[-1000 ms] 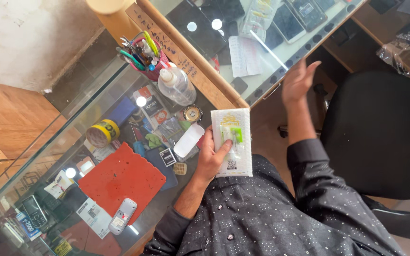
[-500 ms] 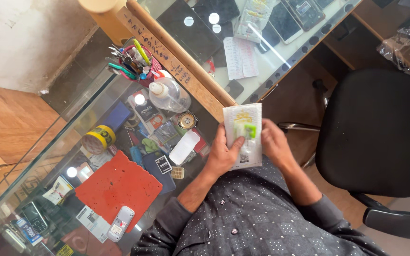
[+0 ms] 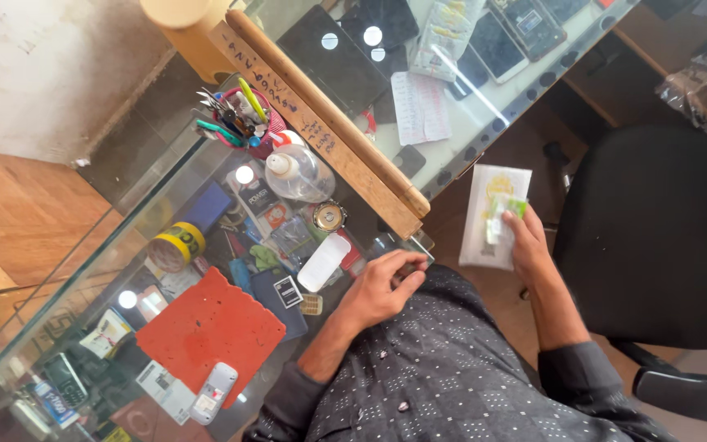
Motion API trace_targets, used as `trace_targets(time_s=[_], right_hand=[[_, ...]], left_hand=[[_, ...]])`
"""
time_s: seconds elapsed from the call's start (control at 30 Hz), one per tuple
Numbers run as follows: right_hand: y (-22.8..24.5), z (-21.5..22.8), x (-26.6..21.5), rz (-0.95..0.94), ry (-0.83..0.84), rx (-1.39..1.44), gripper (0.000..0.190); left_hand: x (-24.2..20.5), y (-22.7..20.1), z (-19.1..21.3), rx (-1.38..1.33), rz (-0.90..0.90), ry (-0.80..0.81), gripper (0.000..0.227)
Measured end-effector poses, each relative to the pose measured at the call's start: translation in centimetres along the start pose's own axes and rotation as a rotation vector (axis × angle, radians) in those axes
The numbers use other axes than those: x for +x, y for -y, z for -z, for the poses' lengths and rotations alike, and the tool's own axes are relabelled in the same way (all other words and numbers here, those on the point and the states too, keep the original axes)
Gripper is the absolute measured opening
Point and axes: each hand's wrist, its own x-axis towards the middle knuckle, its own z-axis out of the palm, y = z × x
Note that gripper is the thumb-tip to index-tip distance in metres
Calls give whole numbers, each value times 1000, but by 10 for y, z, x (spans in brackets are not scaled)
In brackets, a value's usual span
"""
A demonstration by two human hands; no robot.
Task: The person cleans internal components of a disassembled phone with a brush, applies adhesive, and organizes various small electronic parts and replacement screens on a glass workbench.
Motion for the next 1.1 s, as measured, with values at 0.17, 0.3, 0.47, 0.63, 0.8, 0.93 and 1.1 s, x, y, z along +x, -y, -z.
trace_targets(time_s=[0.17,0.3,0.47,0.63,0.8,0.93,1.1], right_hand=[[7,-16,88,244,52,-194,30],[11,-47,179,413,-47,-134,26],[35,-81,296,502,-290,-374,28],[28,-93,364,850,-541,-903,36],[36,-106,370,606,-458,-967,36],[55,-115,365,545,-379,-716,38],[93,-92,399,803,-233,-737,30]], left_hand=[[-12,9,5,11,-17,-5,26],[-12,15,6,30,-53,4,25],[-10,25,7,-18,-70,2,24],[-9,30,10,-51,-55,-7,25],[-7,33,11,-56,-32,-39,26],[-5,38,11,-83,-42,-55,27],[-7,48,7,-54,-37,-57,32]])
